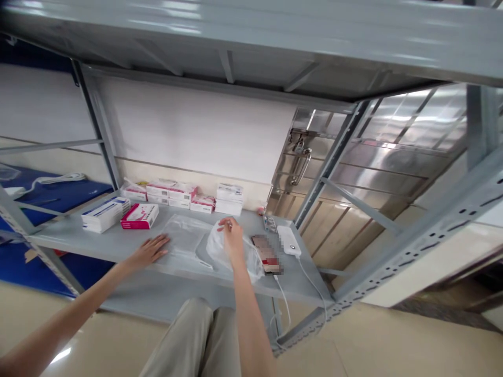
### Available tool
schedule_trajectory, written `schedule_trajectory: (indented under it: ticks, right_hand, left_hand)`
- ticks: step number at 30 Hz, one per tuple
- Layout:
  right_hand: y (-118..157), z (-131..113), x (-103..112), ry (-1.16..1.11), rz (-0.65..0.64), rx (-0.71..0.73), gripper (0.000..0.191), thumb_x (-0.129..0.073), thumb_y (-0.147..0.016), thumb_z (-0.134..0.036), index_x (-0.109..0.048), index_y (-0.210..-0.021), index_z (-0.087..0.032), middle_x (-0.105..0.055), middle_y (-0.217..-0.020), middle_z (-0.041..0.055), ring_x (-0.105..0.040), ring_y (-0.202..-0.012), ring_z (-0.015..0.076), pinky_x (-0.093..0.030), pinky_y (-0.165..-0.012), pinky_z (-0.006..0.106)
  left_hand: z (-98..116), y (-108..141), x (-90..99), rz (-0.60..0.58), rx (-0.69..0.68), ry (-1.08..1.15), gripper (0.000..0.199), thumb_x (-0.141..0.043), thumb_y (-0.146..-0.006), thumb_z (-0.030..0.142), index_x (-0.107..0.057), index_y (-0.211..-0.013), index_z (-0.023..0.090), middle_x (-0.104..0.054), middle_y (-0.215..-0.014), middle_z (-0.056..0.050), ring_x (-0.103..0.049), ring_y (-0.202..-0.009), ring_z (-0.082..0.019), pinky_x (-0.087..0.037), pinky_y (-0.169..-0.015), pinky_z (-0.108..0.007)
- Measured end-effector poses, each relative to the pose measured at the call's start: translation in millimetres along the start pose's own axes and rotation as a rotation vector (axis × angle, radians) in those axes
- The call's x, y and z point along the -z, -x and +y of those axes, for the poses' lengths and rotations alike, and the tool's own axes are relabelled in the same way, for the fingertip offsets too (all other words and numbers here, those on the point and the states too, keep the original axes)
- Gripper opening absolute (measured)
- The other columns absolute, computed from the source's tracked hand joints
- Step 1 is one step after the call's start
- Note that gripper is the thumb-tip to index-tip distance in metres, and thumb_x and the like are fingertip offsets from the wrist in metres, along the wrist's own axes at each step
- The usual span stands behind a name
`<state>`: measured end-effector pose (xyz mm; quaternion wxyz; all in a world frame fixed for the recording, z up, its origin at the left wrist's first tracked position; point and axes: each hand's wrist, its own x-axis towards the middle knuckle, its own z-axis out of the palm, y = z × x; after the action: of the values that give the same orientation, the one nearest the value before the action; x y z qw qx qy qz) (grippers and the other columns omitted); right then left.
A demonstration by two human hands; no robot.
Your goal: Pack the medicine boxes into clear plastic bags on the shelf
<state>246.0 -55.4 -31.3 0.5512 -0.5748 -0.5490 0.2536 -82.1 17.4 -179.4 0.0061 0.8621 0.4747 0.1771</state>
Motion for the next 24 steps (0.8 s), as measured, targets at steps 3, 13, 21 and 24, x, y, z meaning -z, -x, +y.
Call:
schedule_trajectory:
  ticks: [3,13,21,24]
  right_hand:
    - [-2.2,-24.8,15.9,-0.3,-0.053,0.1,0.013,-0.047,-0.078,-0.029,-0.056,-0.075,-0.02,-0.067,-0.077,0.0009,-0.067,-0.064,0.0178,-0.05,-0.072,0.033]
    - [12.7,-82.8,31.7,-0.781,0.024,0.196,0.005,-0.062,-0.073,-0.026,-0.066,-0.073,-0.022,-0.068,-0.078,-0.0017,-0.066,-0.074,0.0159,-0.051,-0.08,0.034]
    - [20.2,-74.0,31.1,-0.94,0.11,0.061,0.005,-0.064,-0.065,-0.02,-0.065,-0.07,-0.021,-0.07,-0.079,-0.0004,-0.067,-0.082,0.0171,-0.048,-0.086,0.035]
    - [20.9,-67.4,31.8,-0.963,0.133,0.037,0.006,-0.064,-0.064,-0.018,-0.064,-0.069,-0.02,-0.069,-0.077,0.0001,-0.067,-0.079,0.0165,-0.048,-0.087,0.035]
  left_hand:
    - [-2.7,7.2,7.0,-0.01,0.036,-0.125,0.045,-0.034,-0.094,0.041,-0.053,-0.132,0.025,-0.048,-0.143,-0.013,-0.039,-0.135,-0.028,-0.028,-0.108,-0.054]
    - [151.8,-23.3,108.6,0.448,-0.178,0.191,0.04,-0.046,-0.089,0.055,-0.054,-0.103,0.018,-0.062,-0.105,-0.011,-0.056,-0.1,-0.026,-0.043,-0.086,-0.04]
    - [212.6,-43.0,141.9,0.547,-0.103,0.653,0.025,-0.057,-0.087,0.04,-0.051,-0.104,0.022,-0.058,-0.095,-0.004,-0.051,-0.08,-0.017,-0.041,-0.068,-0.028]
    - [216.8,-45.1,147.5,0.519,-0.026,0.757,0.021,-0.061,-0.084,0.034,-0.053,-0.099,0.022,-0.057,-0.091,-0.002,-0.046,-0.074,-0.015,-0.039,-0.066,-0.026]
